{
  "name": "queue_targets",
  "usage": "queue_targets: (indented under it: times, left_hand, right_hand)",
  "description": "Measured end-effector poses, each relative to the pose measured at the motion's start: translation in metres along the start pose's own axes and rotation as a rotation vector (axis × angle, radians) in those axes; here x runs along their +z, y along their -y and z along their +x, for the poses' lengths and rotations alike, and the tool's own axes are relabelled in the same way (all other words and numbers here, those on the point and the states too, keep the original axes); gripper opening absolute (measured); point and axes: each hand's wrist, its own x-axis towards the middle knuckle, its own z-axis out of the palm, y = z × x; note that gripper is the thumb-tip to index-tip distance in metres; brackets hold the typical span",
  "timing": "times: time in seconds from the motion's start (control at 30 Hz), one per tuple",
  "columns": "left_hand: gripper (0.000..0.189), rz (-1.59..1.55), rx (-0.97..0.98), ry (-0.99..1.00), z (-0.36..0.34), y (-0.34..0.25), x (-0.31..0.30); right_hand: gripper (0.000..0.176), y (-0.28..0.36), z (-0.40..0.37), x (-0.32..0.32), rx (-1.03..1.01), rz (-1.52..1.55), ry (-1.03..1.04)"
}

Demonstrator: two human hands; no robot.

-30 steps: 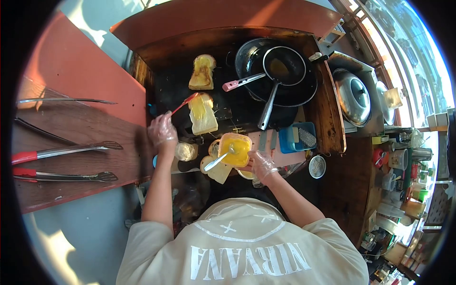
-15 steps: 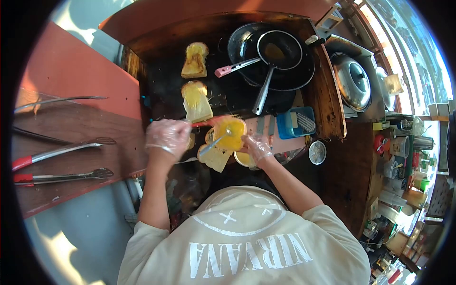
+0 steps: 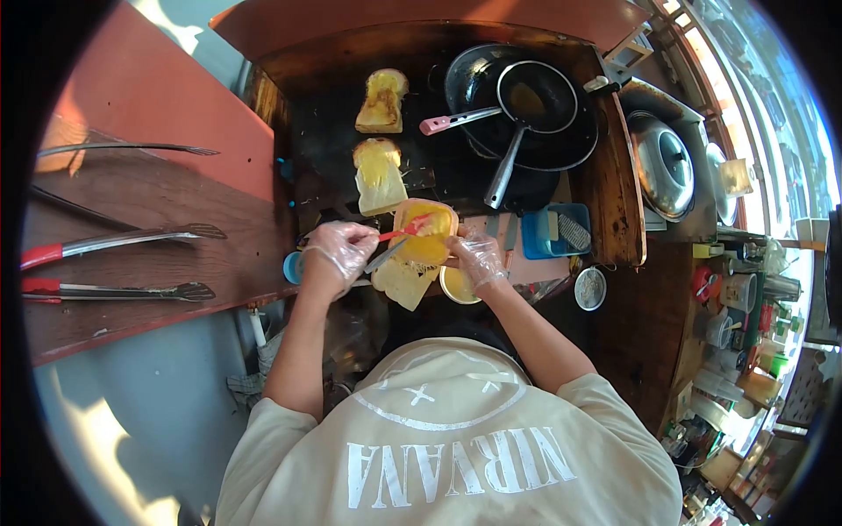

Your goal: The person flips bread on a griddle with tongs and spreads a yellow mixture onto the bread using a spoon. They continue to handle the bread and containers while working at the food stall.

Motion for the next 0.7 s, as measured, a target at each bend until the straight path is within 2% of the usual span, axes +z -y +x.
queue_targets:
  times: [0.13, 0.2, 0.27, 0.33, 0.4, 0.53, 0.63, 0.7]
  left_hand:
    - [0.016, -0.314, -0.054, -0.060, 0.010, 0.035, -0.021]
    - [0.012, -0.331, -0.069, -0.125, 0.018, 0.049, -0.028]
    - [0.009, 0.008, 0.116, -0.429, 0.029, 0.070, -0.022]
    - [0.009, 0.121, 0.142, -0.495, 0.032, 0.072, -0.018]
    - [0.014, 0.579, 0.524, -0.517, 0.034, 0.089, -0.011]
    - [0.018, 0.621, 0.576, -0.791, 0.039, 0.110, 0.006]
    - [0.019, 0.467, 0.598, -0.841, 0.047, 0.120, 0.014]
    - [0.020, 0.478, 0.578, -0.850, 0.046, 0.120, 0.019]
  right_hand:
    - [0.042, -0.003, 0.002, 0.006, 0.026, 0.152, 0.008]
    - [0.041, 0.000, 0.002, 0.009, 0.106, 0.162, -0.043]
    - [0.040, -0.002, 0.005, 0.008, 0.121, 0.159, -0.045]
    - [0.038, -0.006, 0.006, 0.006, 0.137, 0.157, -0.049]
    - [0.035, -0.008, 0.008, 0.004, 0.172, 0.186, -0.073]
    - [0.034, -0.012, 0.006, -0.001, 0.175, 0.195, -0.050]
    - [0.033, -0.014, 0.008, -0.002, 0.180, 0.207, -0.081]
    - [0.033, -0.017, 0.008, -0.004, 0.200, 0.219, -0.078]
